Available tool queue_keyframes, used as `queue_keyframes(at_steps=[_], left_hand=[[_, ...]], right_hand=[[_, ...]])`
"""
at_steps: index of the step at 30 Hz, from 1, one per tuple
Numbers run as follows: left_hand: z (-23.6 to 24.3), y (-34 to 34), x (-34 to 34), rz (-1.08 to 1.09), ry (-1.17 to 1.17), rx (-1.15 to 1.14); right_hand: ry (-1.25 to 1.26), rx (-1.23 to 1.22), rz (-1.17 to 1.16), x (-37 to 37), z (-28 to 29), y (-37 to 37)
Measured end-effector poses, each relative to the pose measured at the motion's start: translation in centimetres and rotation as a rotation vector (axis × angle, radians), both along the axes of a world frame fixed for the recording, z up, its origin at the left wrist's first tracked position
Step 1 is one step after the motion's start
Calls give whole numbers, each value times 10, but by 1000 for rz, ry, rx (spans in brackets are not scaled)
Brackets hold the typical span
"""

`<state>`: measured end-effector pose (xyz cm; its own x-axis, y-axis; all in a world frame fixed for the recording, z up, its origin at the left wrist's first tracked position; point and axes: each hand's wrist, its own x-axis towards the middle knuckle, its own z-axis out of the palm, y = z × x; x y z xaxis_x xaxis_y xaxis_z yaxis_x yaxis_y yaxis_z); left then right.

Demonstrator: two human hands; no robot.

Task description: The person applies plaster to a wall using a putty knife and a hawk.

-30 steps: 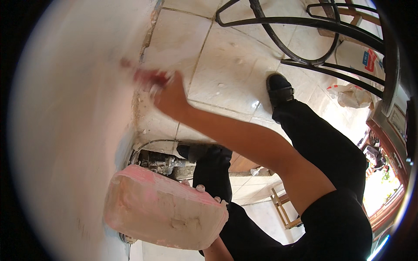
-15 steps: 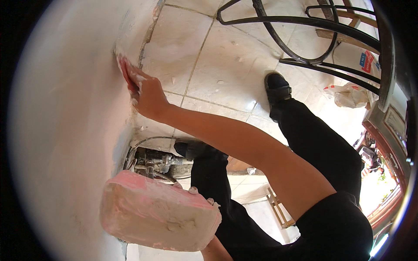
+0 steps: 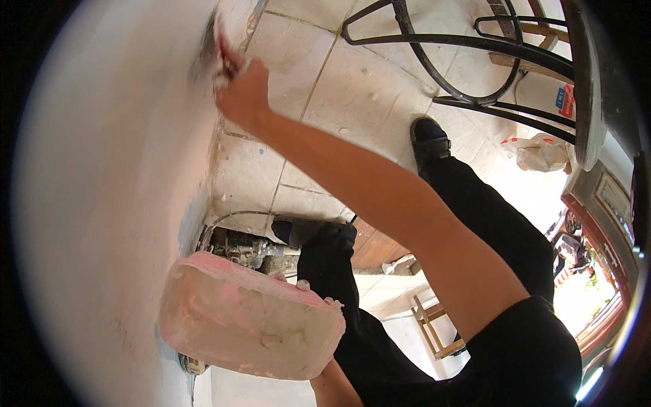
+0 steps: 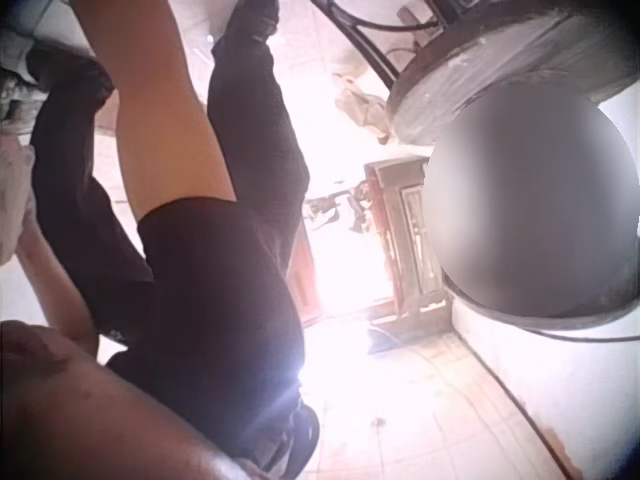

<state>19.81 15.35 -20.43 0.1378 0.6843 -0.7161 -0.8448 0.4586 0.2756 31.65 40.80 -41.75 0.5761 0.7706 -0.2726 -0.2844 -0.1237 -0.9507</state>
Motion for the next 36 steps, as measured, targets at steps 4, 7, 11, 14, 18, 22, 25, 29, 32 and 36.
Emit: queue_keyframes(at_steps=[4,7,11,14,18,22,25,29,32,36], left_hand=[[6,5,-2,14,43,-21],[4,8,12,3,-3,-37],[4,2,-2,91,-32,-64],[6,6,3,202,39,-145],[2,5,-5,75,-64,57],[-2,1,-8,82,-113,43],[0,-1,-18,72,-84,39],[0,-1,-18,56,-76,29],[0,-3,-15,50,-81,16],[-5,-10,-13,53,-96,-8]], right_hand=[[37,-21,226,-23,47,-50],[91,-61,292,-9,19,-72],[693,-56,111,6,17,-73],[674,155,-36,22,4,-62],[414,206,-14,59,-31,-5],[163,58,-137,71,-46,44],[308,-219,-239,42,-44,39],[221,-37,-142,-26,18,-17],[349,-111,43,-46,49,-55],[242,-137,353,-36,50,-84]])
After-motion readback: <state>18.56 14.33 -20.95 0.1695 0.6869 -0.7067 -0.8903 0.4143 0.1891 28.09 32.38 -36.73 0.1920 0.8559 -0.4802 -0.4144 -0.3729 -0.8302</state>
